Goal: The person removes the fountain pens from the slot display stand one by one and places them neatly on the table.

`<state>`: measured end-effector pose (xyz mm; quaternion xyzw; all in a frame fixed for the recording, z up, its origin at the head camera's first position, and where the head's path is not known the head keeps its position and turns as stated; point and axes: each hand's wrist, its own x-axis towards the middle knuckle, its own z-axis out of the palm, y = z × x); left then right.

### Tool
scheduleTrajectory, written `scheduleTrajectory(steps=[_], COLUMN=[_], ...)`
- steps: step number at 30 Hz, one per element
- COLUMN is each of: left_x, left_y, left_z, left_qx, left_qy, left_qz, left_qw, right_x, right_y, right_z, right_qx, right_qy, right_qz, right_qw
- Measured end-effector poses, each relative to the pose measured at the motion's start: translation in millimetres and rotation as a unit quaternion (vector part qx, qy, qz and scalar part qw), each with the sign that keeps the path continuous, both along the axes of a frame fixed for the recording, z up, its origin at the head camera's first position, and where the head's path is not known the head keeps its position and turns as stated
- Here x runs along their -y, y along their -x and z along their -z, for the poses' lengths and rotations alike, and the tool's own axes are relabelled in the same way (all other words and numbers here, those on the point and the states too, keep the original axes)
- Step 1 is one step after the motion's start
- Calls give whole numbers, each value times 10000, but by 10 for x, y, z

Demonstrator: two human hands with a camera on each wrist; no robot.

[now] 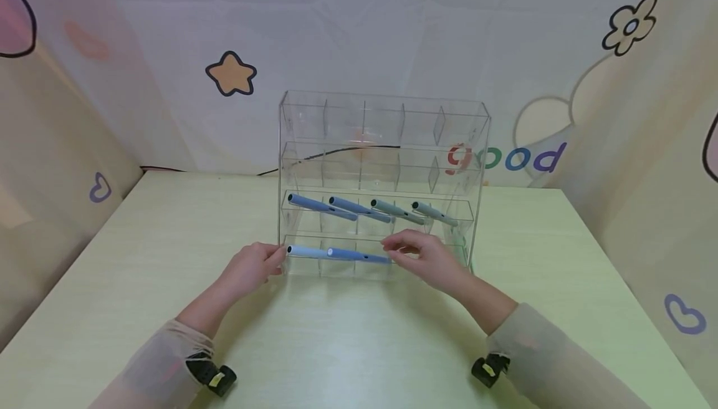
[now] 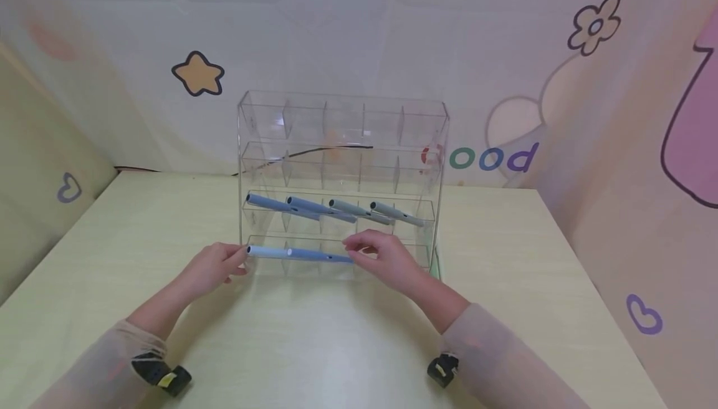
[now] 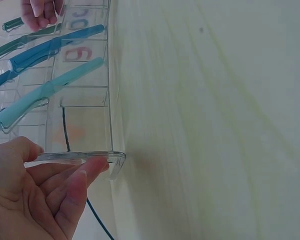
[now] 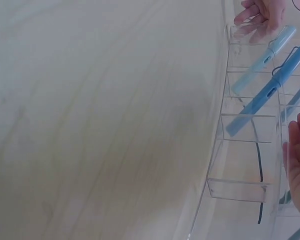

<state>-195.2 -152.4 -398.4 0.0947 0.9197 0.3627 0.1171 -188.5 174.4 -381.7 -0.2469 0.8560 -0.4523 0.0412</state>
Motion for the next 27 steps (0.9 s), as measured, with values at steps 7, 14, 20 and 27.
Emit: scheduleTrajectory(steps=[7, 14, 20, 27], left_x=[-9, -9, 6, 2], left_y=[9, 3, 0, -4], left_z=[6, 2, 8, 8], left_qx=[67, 175, 128, 146], left_qy=[49, 24, 36, 33], left_qz=[-63, -94, -20, 17], left_qw=[9999, 9998, 9999, 9999], right_x=[62, 129, 181, 249], right_y=[23, 32, 59, 59], right_z=[31, 29, 30, 25], right_qx=[-21, -59, 12, 24], right_qy=[77, 92, -22, -193], right_qz=[-91, -136, -287, -329], right_qw=[9999, 9998, 9996, 9993])
